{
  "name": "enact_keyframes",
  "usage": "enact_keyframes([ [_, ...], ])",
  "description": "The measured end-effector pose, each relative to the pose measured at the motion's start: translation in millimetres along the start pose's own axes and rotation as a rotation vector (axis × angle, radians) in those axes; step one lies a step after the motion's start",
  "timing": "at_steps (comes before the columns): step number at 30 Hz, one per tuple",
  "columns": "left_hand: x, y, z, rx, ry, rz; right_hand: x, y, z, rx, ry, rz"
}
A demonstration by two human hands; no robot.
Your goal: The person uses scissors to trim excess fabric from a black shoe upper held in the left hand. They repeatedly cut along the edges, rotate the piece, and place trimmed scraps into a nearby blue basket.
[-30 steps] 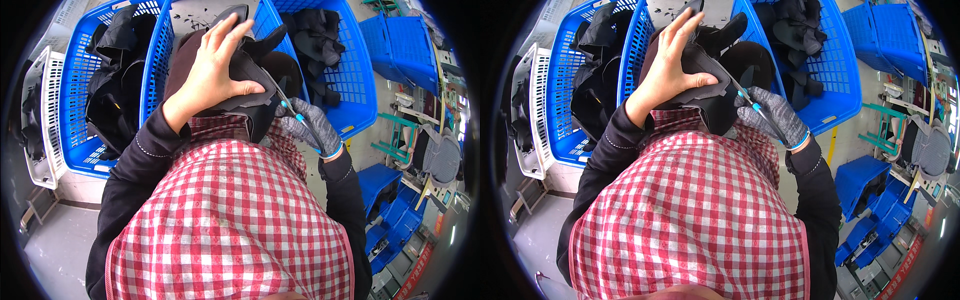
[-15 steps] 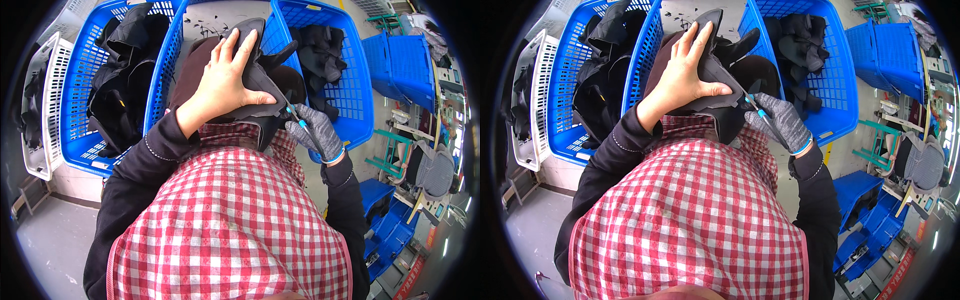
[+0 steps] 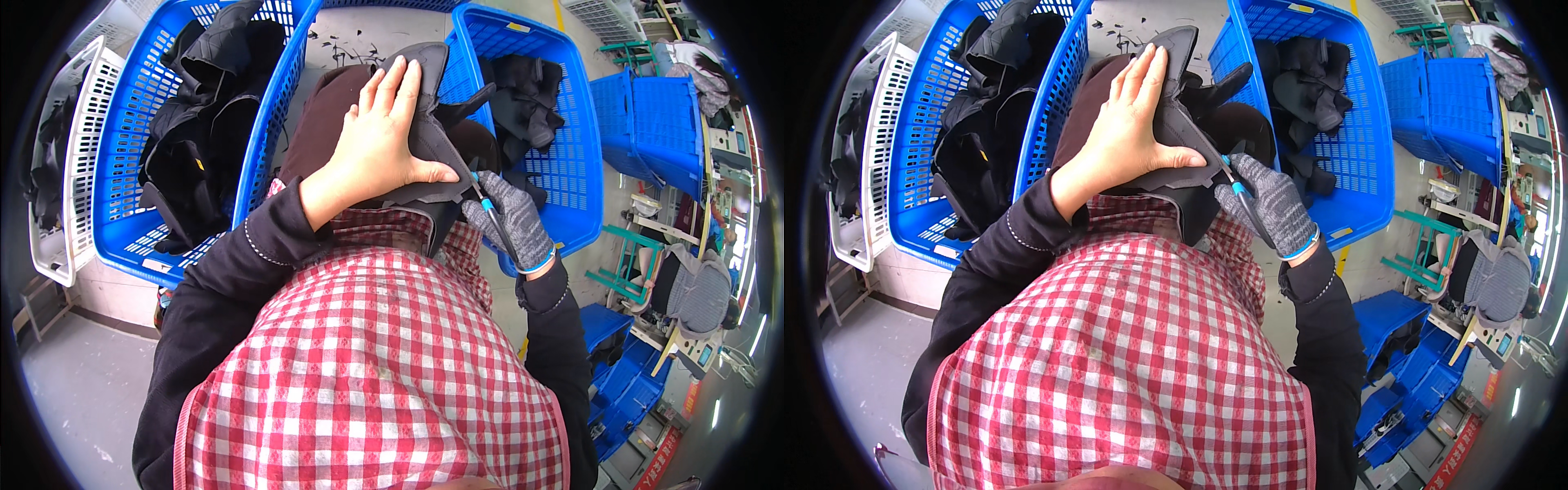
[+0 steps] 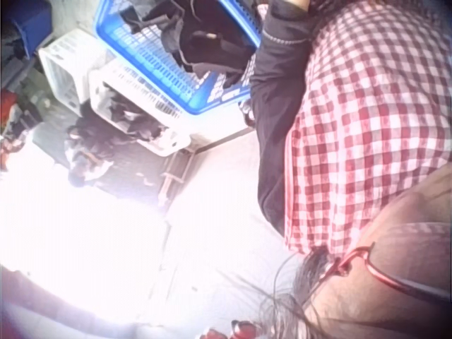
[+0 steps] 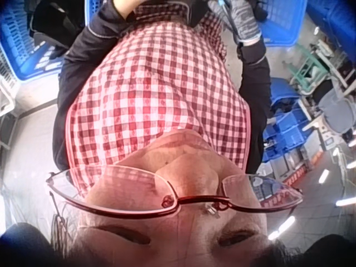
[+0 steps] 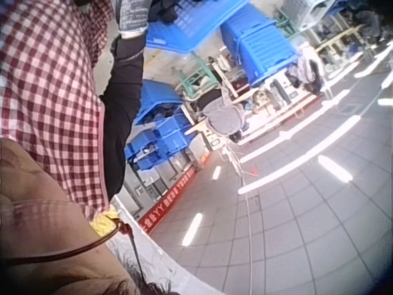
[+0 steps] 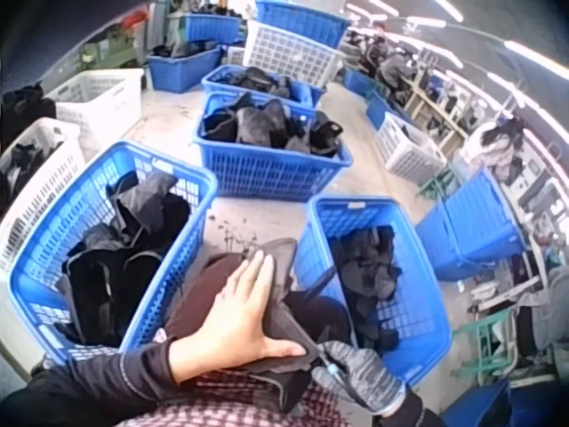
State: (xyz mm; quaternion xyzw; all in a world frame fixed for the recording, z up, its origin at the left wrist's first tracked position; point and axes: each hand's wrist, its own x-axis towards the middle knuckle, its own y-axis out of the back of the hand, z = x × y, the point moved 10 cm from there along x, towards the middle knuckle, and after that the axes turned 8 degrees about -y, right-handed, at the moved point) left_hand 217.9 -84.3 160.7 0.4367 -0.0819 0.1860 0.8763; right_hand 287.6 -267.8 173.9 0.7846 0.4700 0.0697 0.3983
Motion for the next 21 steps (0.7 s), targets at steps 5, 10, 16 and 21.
enact_keyframes([
  [5, -1, 0, -3, -0.009, 0.004, 0.006, 2, -5, 4, 0.031, -0.109, -0.075],
  [10, -1, -3, -4, 0.004, 0.023, -0.009, 6, -4, 5, 0.023, -0.134, -0.070],
  [16, -1, -3, -4, 0.006, 0.029, -0.016, 10, 8, -17, -0.219, 0.071, 0.074],
  [21, 0, 0, -4, 0.015, 0.020, -0.005, 10, 10, -23, -0.256, 0.081, 0.060],
])
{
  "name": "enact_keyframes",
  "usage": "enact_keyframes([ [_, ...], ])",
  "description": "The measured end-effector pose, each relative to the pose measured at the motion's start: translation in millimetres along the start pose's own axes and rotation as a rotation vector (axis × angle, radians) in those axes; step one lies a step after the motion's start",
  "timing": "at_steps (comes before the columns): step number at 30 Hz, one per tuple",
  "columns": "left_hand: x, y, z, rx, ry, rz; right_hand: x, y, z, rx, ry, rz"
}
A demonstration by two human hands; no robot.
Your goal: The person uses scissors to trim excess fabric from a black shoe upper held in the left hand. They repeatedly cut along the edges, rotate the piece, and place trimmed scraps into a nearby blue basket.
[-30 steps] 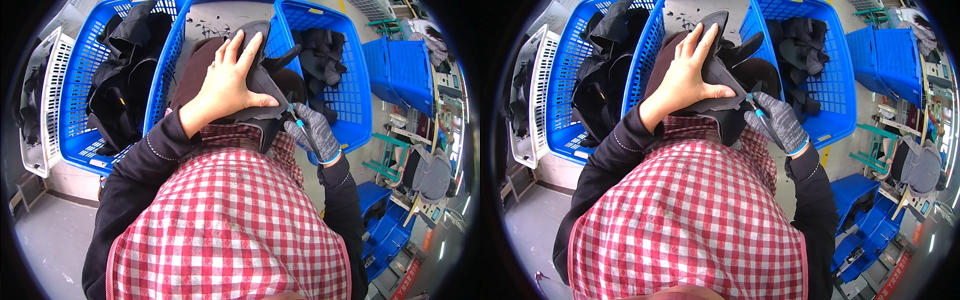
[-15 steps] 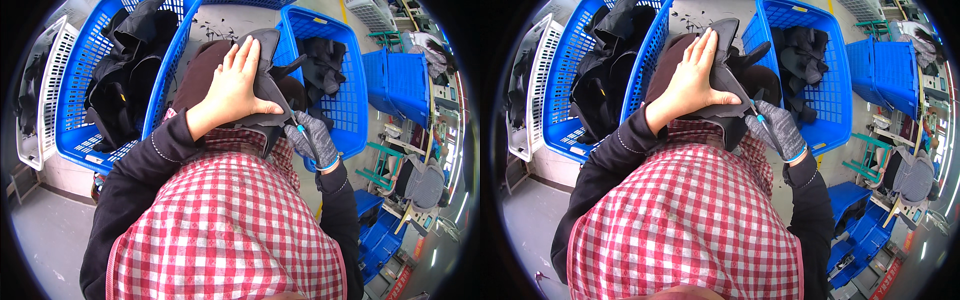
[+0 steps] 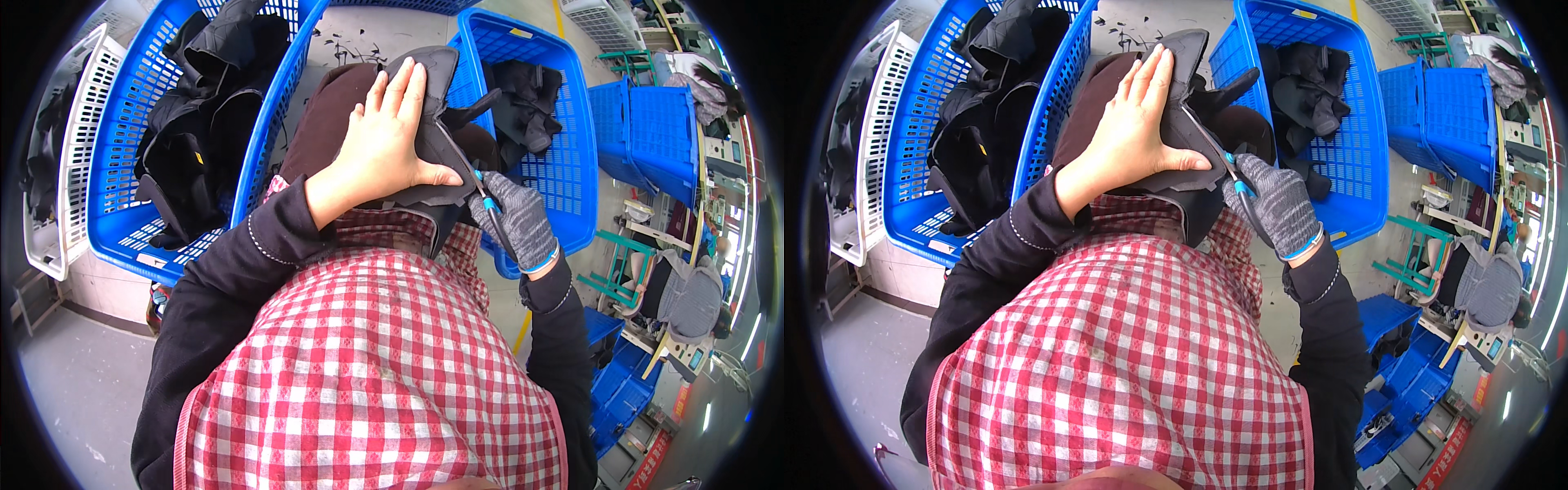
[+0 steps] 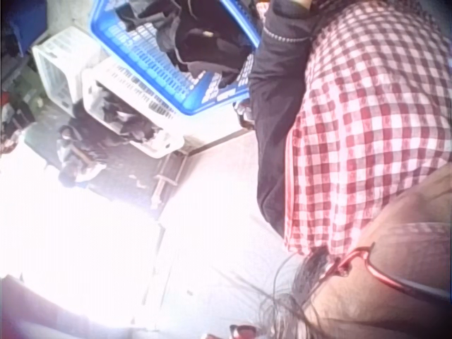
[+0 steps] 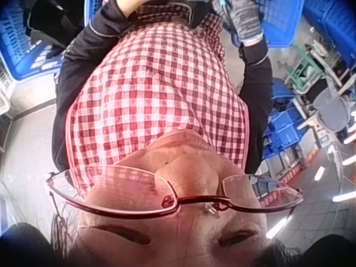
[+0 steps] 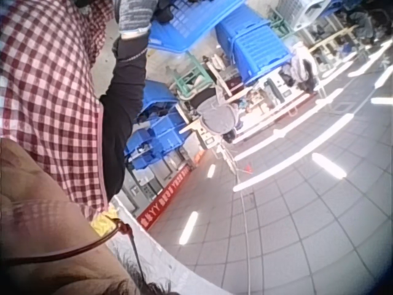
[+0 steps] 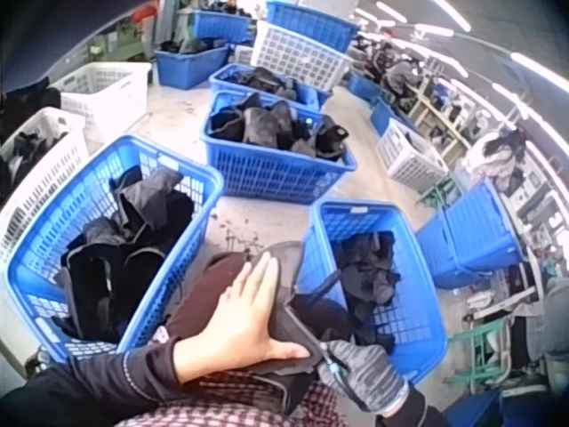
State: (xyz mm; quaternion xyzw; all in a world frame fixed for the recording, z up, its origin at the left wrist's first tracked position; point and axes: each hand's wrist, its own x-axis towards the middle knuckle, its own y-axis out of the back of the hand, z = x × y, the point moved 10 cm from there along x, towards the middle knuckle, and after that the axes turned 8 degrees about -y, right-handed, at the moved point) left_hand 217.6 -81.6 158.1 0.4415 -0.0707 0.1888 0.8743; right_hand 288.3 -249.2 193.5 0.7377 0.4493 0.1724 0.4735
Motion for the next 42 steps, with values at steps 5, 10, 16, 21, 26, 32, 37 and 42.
enact_keyframes([
  [5, 1, -1, 0, -0.007, 0.013, -0.006, 4, 4, -2, -0.049, 0.025, 0.025],
  [10, 3, 0, 0, 0.015, 0.009, -0.004, 4, 8, 0, -0.202, 0.065, 0.088],
  [16, 3, 0, -1, 0.002, 0.000, -0.013, 3, -8, 8, -0.151, 0.050, 0.049],
  [21, 3, -1, 0, 0.016, -0.005, -0.032, 3, -4, 11, -0.062, 0.052, 0.049],
  [26, 4, -1, 1, -0.015, -0.015, -0.020, 4, 5, 11, -0.135, 0.046, 0.065],
  [32, 4, -1, 1, -0.006, -0.013, -0.021, 6, 2, 11, -0.168, 0.013, 0.041],
  [37, 4, 0, 0, -0.008, -0.016, -0.019, 6, 1, 12, -0.153, 0.007, 0.029],
  [42, 4, 0, -1, -0.003, -0.049, 0.022, 8, -1, 10, -0.130, 0.063, 0.057],
])
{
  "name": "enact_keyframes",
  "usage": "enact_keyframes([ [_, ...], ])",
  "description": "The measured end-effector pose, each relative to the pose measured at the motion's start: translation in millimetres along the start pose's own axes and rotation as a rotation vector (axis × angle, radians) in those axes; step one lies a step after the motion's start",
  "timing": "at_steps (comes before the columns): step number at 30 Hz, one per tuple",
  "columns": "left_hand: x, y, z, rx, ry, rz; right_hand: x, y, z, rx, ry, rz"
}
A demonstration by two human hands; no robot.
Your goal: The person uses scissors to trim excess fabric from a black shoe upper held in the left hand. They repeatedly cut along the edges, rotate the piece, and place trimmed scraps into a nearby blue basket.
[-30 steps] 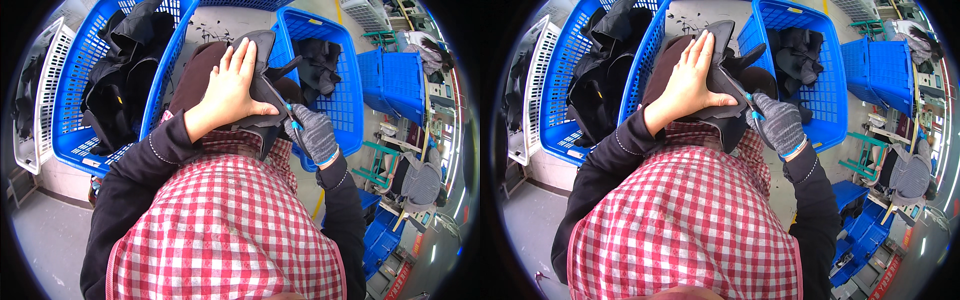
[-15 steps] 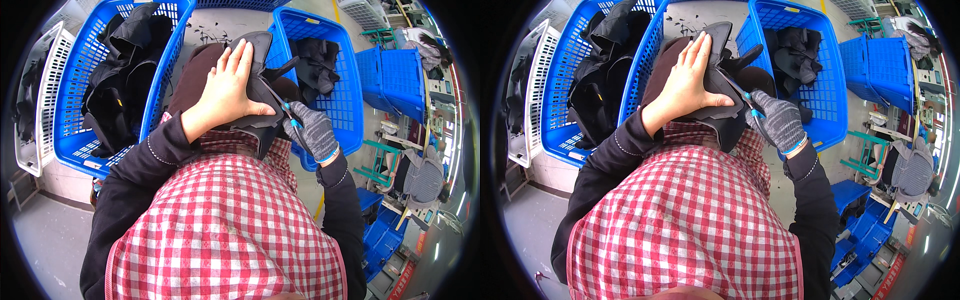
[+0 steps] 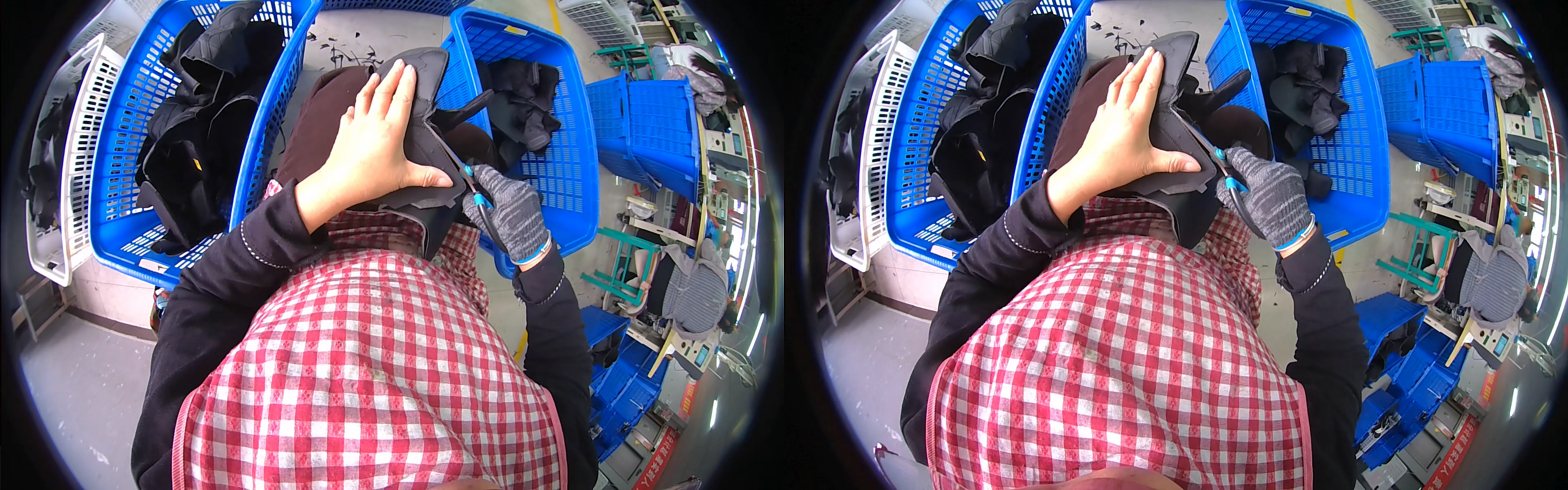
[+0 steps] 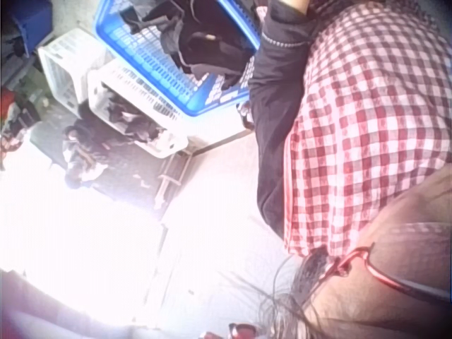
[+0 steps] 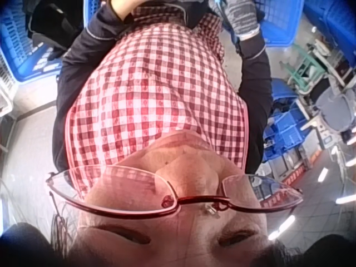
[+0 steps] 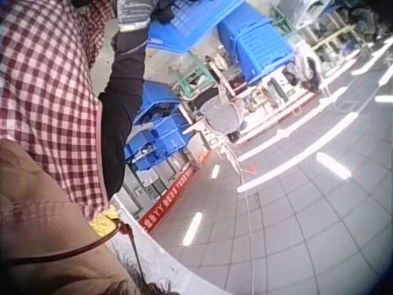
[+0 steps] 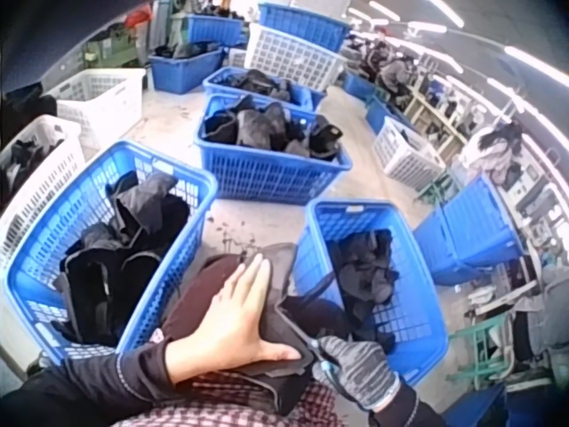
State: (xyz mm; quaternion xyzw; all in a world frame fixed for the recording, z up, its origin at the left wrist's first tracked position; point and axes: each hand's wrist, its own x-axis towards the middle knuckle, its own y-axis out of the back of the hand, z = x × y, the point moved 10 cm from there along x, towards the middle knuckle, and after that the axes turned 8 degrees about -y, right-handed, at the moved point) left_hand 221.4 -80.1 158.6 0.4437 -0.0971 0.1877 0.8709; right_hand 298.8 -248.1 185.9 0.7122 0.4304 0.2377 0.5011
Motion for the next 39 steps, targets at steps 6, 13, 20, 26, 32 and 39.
enact_keyframes([
  [6, 2, 1, -1, -0.021, 0.008, -0.015, -7, -15, 13, 0.052, -0.004, 0.001],
  [13, -8, 2, -3, -0.061, -0.106, 0.086, -12, -16, 42, 1.159, -0.408, 0.028],
  [20, -131, 18, -73, -0.663, 0.647, 0.030, 17, -22, -13, 0.931, -0.181, 0.050],
  [26, -98, 1, -25, -1.598, 0.891, 0.224, 20, -13, -56, 0.830, -0.086, 0.140],
  [32, 37, 163, -1, -0.550, 0.033, 0.316, -6, -48, -53, 1.315, -0.213, -0.222],
  [39, 56, 70, -56, -0.684, 0.153, -0.207, -42, -75, -42, 1.652, -0.141, -0.435],
])
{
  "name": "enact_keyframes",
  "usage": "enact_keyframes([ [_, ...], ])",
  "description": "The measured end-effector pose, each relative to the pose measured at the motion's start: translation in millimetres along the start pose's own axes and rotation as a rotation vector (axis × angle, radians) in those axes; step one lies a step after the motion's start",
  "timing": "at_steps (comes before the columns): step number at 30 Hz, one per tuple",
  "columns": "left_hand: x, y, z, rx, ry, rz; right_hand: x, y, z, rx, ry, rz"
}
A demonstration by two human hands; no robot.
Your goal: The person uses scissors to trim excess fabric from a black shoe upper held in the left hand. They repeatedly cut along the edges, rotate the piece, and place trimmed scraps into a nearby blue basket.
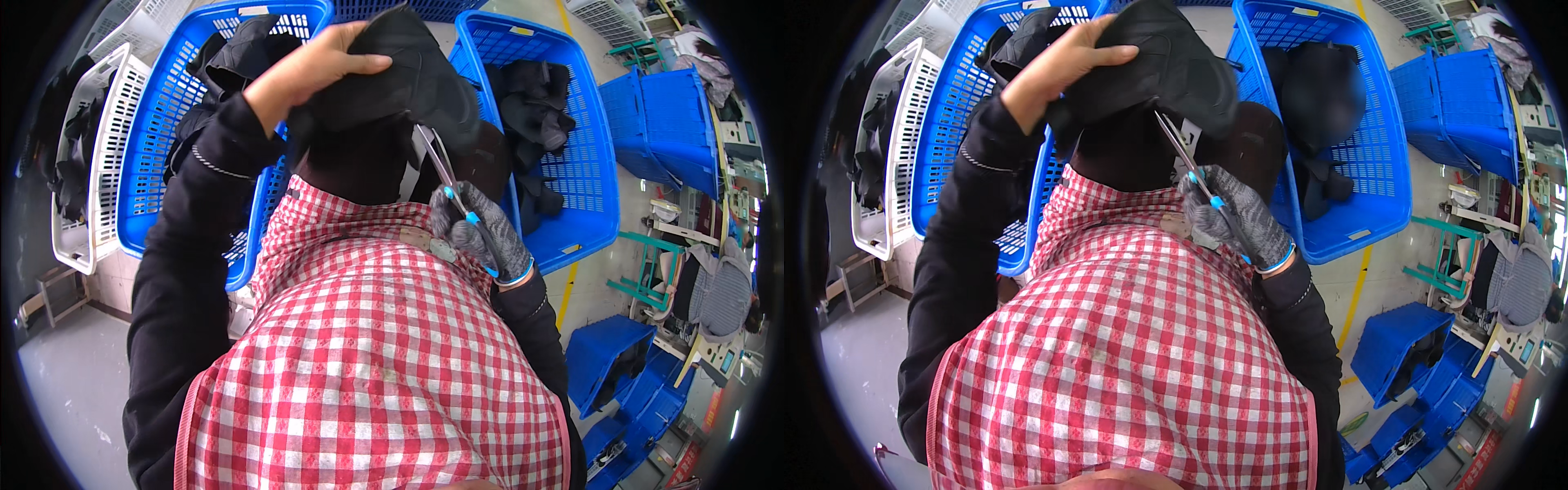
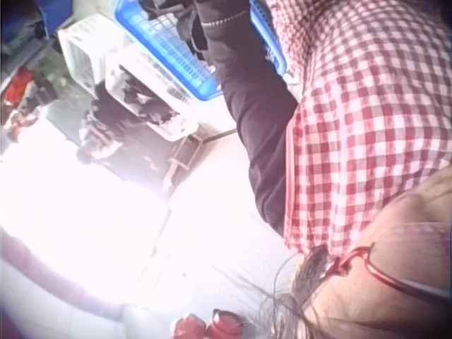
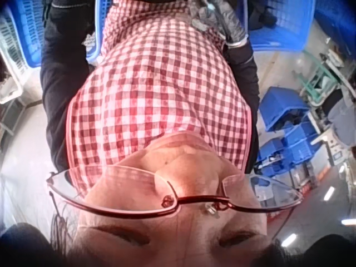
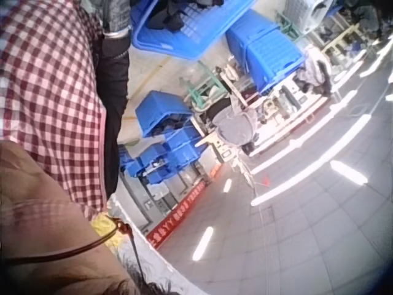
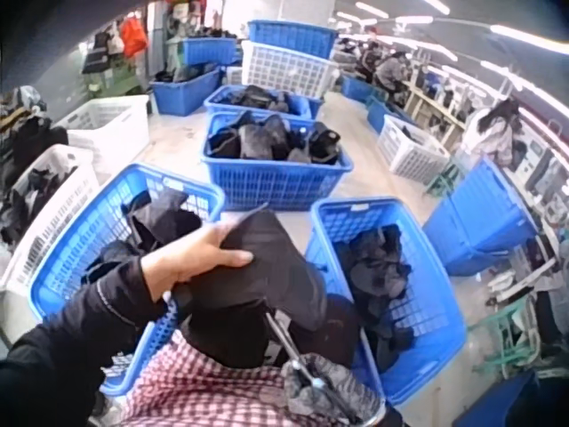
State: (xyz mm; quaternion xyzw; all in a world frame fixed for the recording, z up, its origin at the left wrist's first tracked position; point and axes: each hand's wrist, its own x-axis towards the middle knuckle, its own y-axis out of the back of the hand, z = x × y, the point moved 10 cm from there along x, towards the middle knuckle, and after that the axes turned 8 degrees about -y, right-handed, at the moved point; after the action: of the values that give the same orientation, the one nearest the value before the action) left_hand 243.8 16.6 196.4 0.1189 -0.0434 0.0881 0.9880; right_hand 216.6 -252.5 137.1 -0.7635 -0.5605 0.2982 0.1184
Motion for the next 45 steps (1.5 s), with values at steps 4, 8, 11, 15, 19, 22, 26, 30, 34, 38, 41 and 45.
enact_keyframes([
  [4, -16, -20, -53, -0.136, 0.099, -0.018, -7, 15, 6, -0.228, -0.108, 0.112],
  [8, -17, -10, -53, -0.158, 0.061, -0.046, -10, 23, 3, -0.320, -0.196, 0.155],
  [11, -13, 0, -51, -0.206, 0.044, -0.022, -5, 21, 7, -0.323, -0.240, 0.130],
  [15, -12, 0, -56, -0.183, 0.025, -0.029, 6, 17, 9, -0.208, -0.206, 0.070],
  [19, -12, 4, -59, -0.134, 0.024, -0.038, 11, 19, 7, -0.239, -0.211, 0.070],
  [22, -12, 7, -59, -0.138, 0.024, -0.024, 10, 20, 1, -0.307, -0.240, 0.104],
  [26, -9, 5, -54, -0.143, 0.002, -0.037, 12, 9, -9, -0.338, -0.236, 0.061],
  [30, -10, 5, -47, -0.176, 0.030, -0.034, 15, 10, -12, -0.356, -0.220, 0.116],
  [34, -17, 6, -43, -0.115, 0.106, -0.061, 15, 14, -9, -0.342, -0.235, 0.107],
  [38, -18, 7, -38, -0.107, 0.104, -0.042, 18, 18, -5, -0.326, -0.263, 0.072],
  [41, -17, 8, -37, -0.111, 0.090, -0.038, 24, 12, -6, -0.131, -0.257, 0.001],
  [45, -18, 15, -39, -0.050, 0.105, -0.004, 24, 15, -6, -0.093, -0.274, 0.106],
])
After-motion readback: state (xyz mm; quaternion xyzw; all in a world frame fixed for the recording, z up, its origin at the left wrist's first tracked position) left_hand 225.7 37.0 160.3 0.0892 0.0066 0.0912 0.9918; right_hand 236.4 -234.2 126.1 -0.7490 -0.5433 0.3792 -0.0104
